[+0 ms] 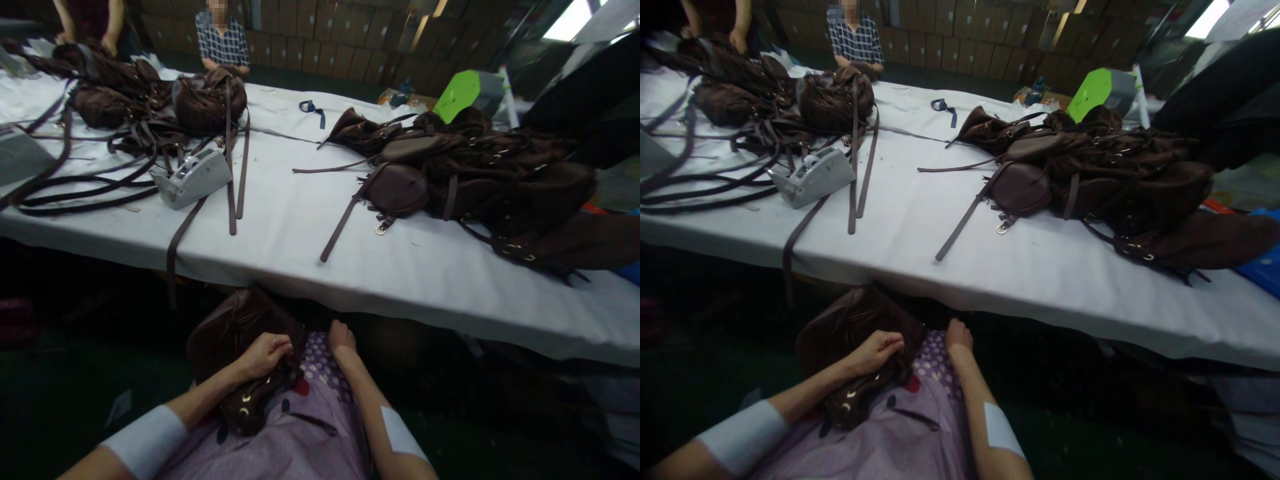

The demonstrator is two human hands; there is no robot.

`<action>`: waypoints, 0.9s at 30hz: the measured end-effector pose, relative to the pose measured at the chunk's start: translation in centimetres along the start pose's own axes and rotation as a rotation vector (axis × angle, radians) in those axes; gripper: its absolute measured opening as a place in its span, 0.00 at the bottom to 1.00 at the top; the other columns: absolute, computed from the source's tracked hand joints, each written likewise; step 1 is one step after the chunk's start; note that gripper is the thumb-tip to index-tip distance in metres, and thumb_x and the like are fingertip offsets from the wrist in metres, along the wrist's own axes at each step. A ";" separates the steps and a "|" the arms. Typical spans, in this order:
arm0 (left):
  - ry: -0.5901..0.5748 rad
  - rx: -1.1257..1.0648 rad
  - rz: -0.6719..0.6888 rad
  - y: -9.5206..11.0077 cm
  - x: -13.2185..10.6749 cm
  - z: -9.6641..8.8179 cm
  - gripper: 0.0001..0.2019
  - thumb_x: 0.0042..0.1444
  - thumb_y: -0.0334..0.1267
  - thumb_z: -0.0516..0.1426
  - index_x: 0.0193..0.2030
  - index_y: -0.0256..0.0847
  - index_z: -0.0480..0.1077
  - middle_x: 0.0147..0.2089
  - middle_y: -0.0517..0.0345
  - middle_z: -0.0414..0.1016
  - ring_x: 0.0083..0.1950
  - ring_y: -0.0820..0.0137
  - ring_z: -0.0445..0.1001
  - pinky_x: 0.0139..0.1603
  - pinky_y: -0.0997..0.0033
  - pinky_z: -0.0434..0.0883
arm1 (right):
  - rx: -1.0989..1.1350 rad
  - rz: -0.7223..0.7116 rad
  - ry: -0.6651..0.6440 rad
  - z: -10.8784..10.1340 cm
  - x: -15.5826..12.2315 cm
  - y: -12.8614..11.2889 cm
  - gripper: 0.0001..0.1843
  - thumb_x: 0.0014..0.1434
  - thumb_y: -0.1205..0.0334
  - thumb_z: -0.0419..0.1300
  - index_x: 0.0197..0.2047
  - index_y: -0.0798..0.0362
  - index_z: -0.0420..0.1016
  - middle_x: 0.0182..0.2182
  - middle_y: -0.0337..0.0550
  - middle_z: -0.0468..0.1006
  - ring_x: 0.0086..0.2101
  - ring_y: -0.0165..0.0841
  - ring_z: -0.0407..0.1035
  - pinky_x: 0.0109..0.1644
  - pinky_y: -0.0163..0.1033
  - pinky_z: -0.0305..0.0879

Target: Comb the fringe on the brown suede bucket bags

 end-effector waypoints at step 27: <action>0.350 0.024 -0.120 -2.2 0.6 -2.9 0.28 0.51 0.53 0.58 0.54 0.35 0.67 0.48 0.45 0.75 0.51 0.59 0.73 0.53 0.61 0.67 | -0.162 -0.177 0.053 2.8 0.3 -3.4 0.18 0.62 0.77 0.43 0.51 0.59 0.67 0.40 0.58 0.77 0.42 0.39 0.75 0.42 0.40 0.65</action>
Point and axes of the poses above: each hand's wrist, its own x-axis towards the middle knuckle, its own z-axis out of the palm, y = z × x, the point moved 8 cm from there along x, towards the middle knuckle
